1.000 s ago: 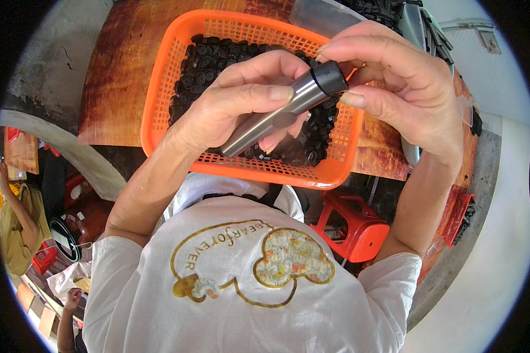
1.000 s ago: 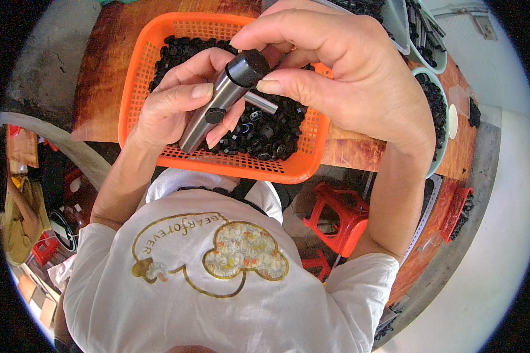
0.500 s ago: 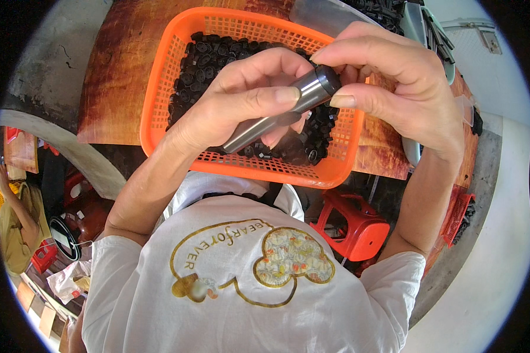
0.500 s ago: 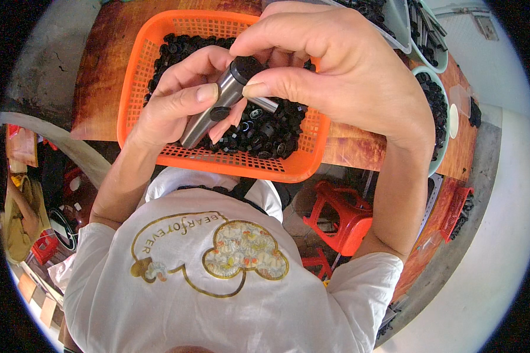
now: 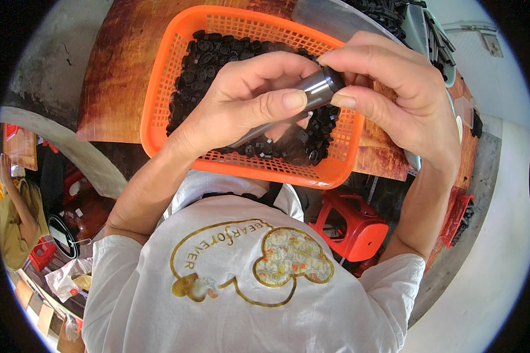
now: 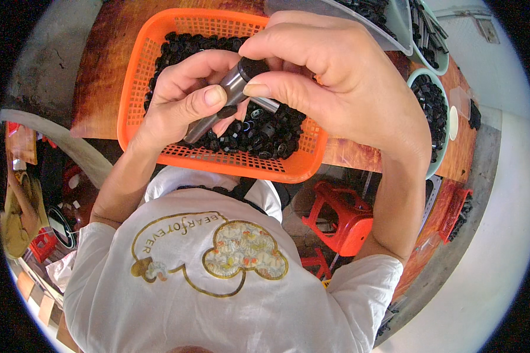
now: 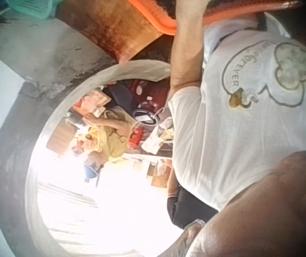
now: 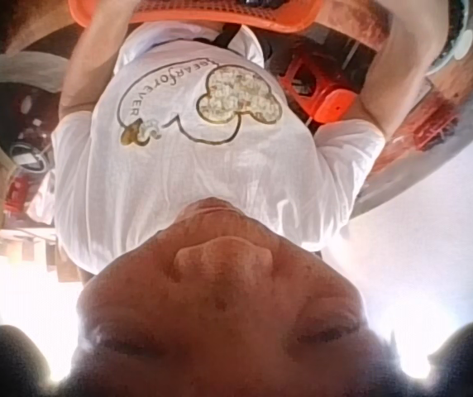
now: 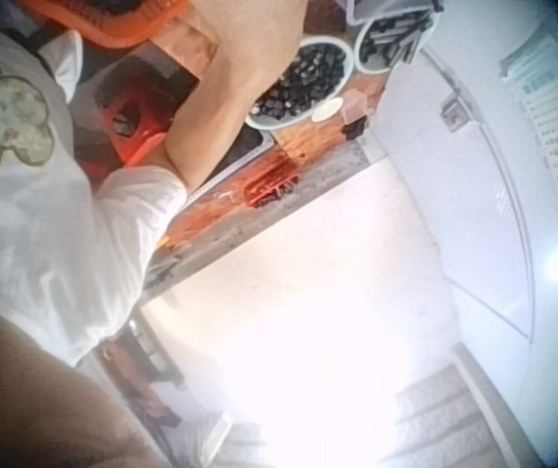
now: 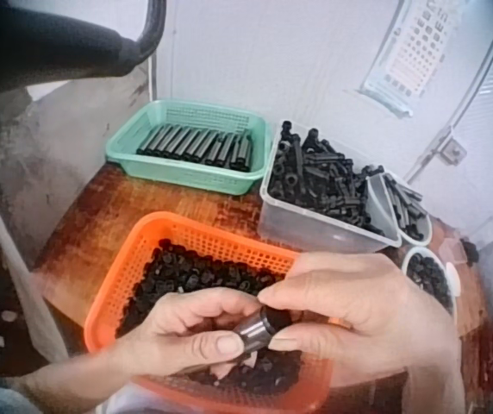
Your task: The person repeatedly picks small black plastic parts from an orange basket and presses them onto the ends of cylindrical metal rods. The person holds the rod with one hand and uses the other to align and push the plastic piece into place. Completed assemblies are placed into a nearby container.
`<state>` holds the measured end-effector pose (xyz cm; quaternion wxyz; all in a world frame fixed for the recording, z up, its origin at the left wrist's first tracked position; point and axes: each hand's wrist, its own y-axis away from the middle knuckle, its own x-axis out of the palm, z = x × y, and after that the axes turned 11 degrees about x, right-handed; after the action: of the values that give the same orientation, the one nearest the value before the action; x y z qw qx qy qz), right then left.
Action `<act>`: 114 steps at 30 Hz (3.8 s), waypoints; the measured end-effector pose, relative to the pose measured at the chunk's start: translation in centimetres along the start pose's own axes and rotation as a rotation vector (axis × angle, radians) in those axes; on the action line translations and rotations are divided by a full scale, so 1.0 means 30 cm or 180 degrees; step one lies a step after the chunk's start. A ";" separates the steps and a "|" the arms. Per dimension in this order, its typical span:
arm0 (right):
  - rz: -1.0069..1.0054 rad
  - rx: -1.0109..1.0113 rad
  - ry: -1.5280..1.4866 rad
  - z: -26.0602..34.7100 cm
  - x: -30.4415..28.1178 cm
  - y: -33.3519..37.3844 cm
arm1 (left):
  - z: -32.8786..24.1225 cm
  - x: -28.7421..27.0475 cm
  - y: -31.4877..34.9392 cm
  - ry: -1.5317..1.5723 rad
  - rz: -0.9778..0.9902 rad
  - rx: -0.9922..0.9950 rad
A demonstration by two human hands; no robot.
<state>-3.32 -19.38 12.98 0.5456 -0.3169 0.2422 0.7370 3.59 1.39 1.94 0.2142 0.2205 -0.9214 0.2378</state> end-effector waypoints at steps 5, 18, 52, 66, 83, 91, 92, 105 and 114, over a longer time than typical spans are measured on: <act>-0.0124 -0.0027 0.0379 0.007 -0.009 0.011 | -0.009 -0.008 -0.012 0.0638 0.0187 -0.0419; -0.0686 0.0035 0.0494 -0.038 0.149 0.038 | -0.023 -0.012 -0.015 0.1226 0.0382 -0.0603; -0.0942 0.0139 0.0604 -0.074 0.201 0.058 | 0.008 -0.004 0.001 0.0214 0.0032 -0.0513; -0.1192 -0.1137 -0.0418 -0.065 0.249 -0.117 | -0.001 -0.012 -0.009 0.0367 0.0319 -0.0758; -0.3021 0.0841 0.0330 -0.052 0.250 0.019 | 0.013 0.050 0.016 -0.1386 -0.1026 0.0314; -0.3254 0.1289 -0.0170 -0.103 0.316 0.082 | 0.017 0.062 0.025 -0.2480 0.0070 0.0422; -0.2856 0.1441 -0.0463 -0.096 0.316 0.118 | 0.016 0.054 0.025 -0.2466 0.0127 0.0189; -0.1948 -0.0059 -0.2019 -0.070 0.285 0.144 | -0.043 0.079 0.023 -0.0797 0.0505 -0.1203; -0.2004 -0.0002 -0.2169 -0.063 0.302 0.152 | -0.060 0.110 0.040 -0.2585 0.1046 0.0052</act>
<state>-9.14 -16.13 5.12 0.7912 -0.1149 -0.0591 0.5977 0.83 2.31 4.60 -0.2078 0.1483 -0.9518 0.1700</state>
